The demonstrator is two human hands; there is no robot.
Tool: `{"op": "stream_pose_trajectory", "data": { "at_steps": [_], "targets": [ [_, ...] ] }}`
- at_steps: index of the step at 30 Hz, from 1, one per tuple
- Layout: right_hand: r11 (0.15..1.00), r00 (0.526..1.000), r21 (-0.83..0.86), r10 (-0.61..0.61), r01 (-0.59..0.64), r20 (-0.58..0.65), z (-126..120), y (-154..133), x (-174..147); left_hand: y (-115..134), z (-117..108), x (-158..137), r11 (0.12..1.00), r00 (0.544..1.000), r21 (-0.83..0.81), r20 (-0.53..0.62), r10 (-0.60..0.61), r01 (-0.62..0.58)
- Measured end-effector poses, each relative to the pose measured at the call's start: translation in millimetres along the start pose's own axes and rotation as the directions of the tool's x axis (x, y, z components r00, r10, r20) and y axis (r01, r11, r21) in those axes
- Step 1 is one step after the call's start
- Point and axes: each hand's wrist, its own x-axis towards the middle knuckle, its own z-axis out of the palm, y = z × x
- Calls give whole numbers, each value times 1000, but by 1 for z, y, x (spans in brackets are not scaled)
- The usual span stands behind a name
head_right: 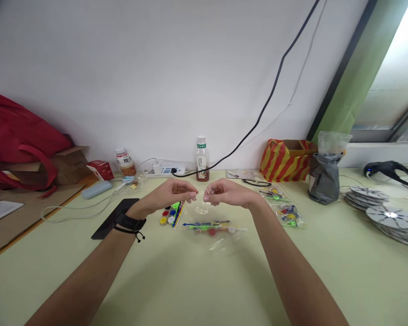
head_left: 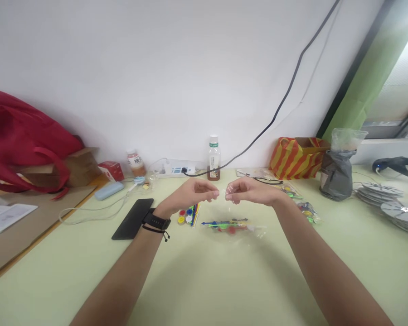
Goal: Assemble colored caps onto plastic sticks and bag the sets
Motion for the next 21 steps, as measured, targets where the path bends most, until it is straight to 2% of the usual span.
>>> {"op": "stream_pose_trajectory", "data": {
  "at_steps": [7, 10, 12, 14, 17, 21],
  "targets": [
    [999, 987, 18, -43, 46, -152, -1, 4, 5, -4, 1, 1, 999, 999, -51, 40, -9, 11],
    [998, 992, 56, -15, 23, -128, -5, 11, 3, -14, -6, 3, 995, 997, -98, -76, -20, 12],
    [999, 994, 47, 22, -17, -109, -9, 17, 0, -20, -13, 3, 992, 979, -123, -202, -17, -8],
    [998, 990, 49, 48, -42, -132, -14, 22, -3, -24, -21, 2, 988, 965, -155, -259, -36, -4],
    [996, 985, 85, 45, -31, -167, -17, 28, -4, -25, -29, -2, 988, 977, -156, -209, -47, 14],
    [996, 993, 94, 13, -2, -115, -15, 27, -2, -24, -26, -2, 993, 984, -116, -175, -37, 17]
  ]
}}
